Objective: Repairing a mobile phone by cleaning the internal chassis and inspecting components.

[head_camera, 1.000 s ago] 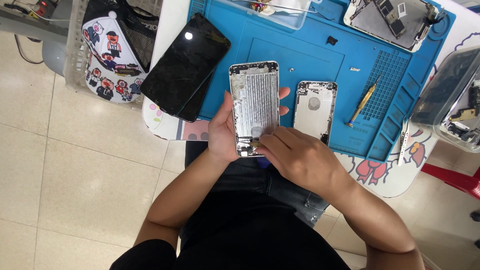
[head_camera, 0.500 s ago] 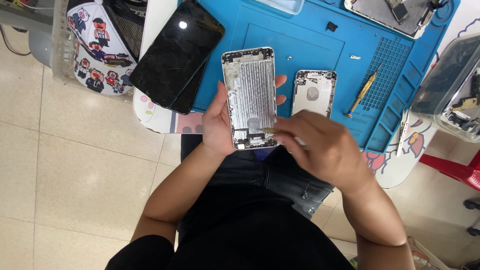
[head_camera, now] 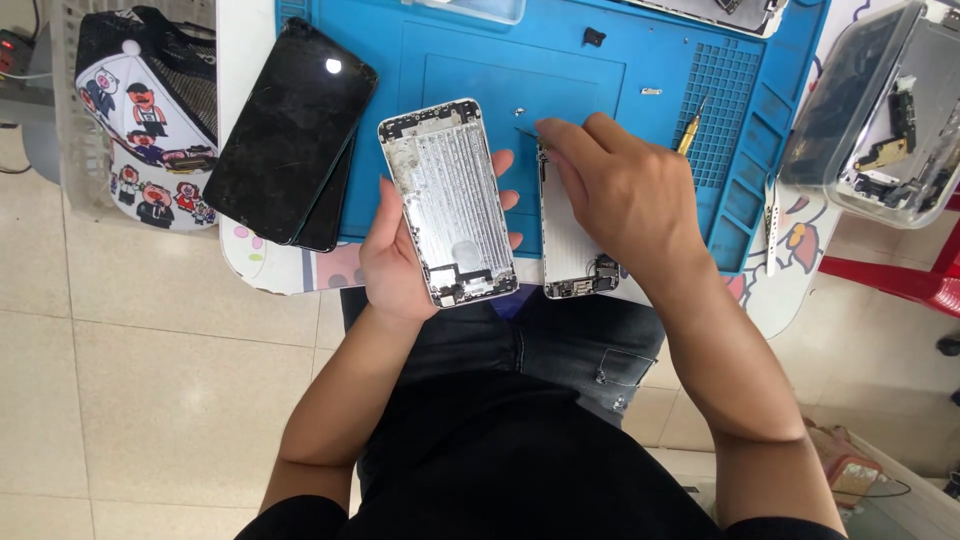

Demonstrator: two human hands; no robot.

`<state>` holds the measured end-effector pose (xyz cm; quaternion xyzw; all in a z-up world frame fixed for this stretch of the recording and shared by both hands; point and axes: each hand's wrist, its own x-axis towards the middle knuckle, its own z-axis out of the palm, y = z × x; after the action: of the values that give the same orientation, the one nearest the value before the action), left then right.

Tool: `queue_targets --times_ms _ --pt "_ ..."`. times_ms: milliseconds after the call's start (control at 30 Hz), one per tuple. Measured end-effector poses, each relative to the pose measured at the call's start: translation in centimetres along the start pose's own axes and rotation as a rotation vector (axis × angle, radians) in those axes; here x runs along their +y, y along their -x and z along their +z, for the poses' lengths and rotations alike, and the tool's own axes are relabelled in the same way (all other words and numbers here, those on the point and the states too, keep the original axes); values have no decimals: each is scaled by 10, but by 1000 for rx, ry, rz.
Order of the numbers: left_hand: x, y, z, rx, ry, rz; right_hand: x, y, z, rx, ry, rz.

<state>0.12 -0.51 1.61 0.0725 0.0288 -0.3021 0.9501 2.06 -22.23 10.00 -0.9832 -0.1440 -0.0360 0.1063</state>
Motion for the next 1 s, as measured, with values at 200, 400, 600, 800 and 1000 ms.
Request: queue_targets --times_ms 200,400,600,800,1000 --pt "-1 -1 -1 25 33 -10 1 -2 3 -108 163 -63" --pt "-1 0 0 37 15 -11 -4 -9 3 -226 200 -37" --pt "-1 0 0 21 27 -14 -3 -2 8 -231 188 -31" --pt "-1 0 0 20 -9 -4 -5 3 15 -252 144 65" --pt "0 0 1 26 -6 -16 1 8 17 -241 53 98"
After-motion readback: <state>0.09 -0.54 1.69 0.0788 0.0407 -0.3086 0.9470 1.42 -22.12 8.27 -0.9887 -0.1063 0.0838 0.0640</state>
